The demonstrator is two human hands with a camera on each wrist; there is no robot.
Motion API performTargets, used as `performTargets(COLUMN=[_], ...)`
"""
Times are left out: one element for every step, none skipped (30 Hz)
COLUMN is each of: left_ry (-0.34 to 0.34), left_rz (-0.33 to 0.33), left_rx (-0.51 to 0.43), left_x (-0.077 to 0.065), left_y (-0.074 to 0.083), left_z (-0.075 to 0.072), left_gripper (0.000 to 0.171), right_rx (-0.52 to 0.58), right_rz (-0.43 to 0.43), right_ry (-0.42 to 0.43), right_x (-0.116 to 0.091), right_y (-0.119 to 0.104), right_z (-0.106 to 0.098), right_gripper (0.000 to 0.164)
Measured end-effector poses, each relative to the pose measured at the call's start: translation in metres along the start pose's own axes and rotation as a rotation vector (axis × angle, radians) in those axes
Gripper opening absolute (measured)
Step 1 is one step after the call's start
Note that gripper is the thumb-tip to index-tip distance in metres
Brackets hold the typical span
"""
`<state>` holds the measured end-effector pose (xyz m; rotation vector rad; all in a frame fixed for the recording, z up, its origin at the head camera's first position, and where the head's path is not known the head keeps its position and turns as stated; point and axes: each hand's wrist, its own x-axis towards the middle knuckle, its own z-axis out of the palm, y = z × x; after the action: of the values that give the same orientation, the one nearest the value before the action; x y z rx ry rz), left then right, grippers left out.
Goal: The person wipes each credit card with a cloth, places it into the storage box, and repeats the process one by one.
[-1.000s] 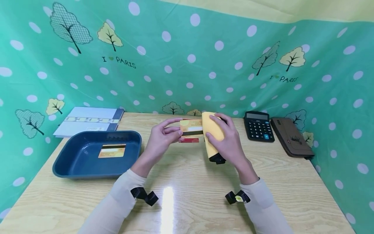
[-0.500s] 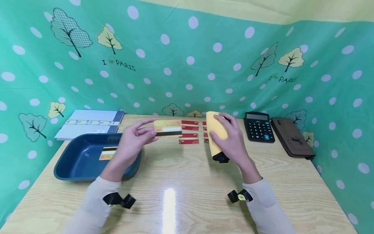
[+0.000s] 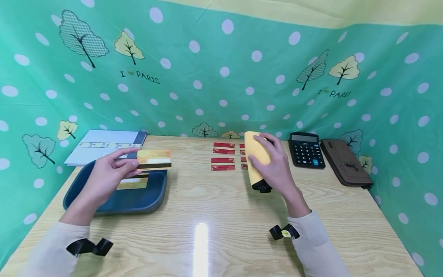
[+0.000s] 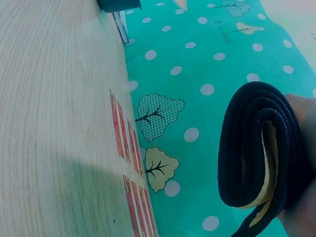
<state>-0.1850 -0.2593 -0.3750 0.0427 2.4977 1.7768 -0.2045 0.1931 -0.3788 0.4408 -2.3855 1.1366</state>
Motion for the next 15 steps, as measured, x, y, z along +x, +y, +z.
performTargets(left_ry=[-0.003,-0.003,-0.005,-0.008,-0.015,-0.024,-0.037,-0.053,-0.071,-0.089,-0.107,-0.123,-0.137,-0.147,-0.154], left_rz=[-0.007,-0.013,-0.018,-0.025,-0.037,-0.048,-0.057,-0.064,-0.073,-0.083,-0.096,-0.105,-0.116,-0.127,-0.139], left_rx=[-0.011,-0.019,-0.022,-0.019,-0.014,-0.002,0.019,0.032,0.044,0.049,0.044,0.042,0.035,0.033,0.031], left_x=[-0.001,-0.001,-0.001,-0.002,-0.002,-0.002,-0.002,-0.001,-0.001,-0.001,0.0,0.0,0.0,0.001,0.001], left_y=[-0.005,-0.011,-0.016,-0.021,-0.025,-0.029,-0.033,-0.036,-0.039,-0.042,-0.044,-0.046,-0.048,-0.049,-0.051], left_z=[-0.005,-0.009,-0.014,-0.018,-0.022,-0.025,-0.028,-0.031,-0.034,-0.037,-0.039,-0.041,-0.043,-0.045,-0.046], left_gripper=[0.06,0.06,0.06,0.06,0.06,0.059,0.058,0.057,0.056,0.055,0.055,0.054,0.054,0.055,0.055], right_rx=[0.002,0.003,0.003,0.003,0.003,0.004,0.003,0.001,-0.001,-0.002,-0.005,-0.006,-0.008,-0.008,-0.008], right_rz=[0.002,0.002,0.0,-0.001,-0.001,-0.001,-0.001,-0.001,-0.001,0.001,0.002,0.002,0.003,0.004,0.004], right_ry=[0.001,0.001,0.001,0.001,0.001,-0.001,-0.003,-0.004,-0.003,-0.004,-0.003,-0.001,0.0,0.001,0.001], right_x=[0.0,0.0,0.0,0.001,0.001,0.001,0.001,0.001,0.0,0.0,0.0,0.0,0.0,0.0,0.0], right_y=[0.0,0.0,0.0,0.0,0.0,0.0,0.001,0.001,0.001,0.001,0.001,0.001,0.002,0.002,0.002], right_z=[0.0,0.0,0.0,0.0,0.0,0.0,0.0,0.0,0.0,0.001,0.001,0.001,0.001,0.001,0.001], right_gripper=[0.058,0.058,0.058,0.058,0.058,0.058,0.058,0.058,0.058,0.058,0.058,0.058,0.058,0.058,0.058])
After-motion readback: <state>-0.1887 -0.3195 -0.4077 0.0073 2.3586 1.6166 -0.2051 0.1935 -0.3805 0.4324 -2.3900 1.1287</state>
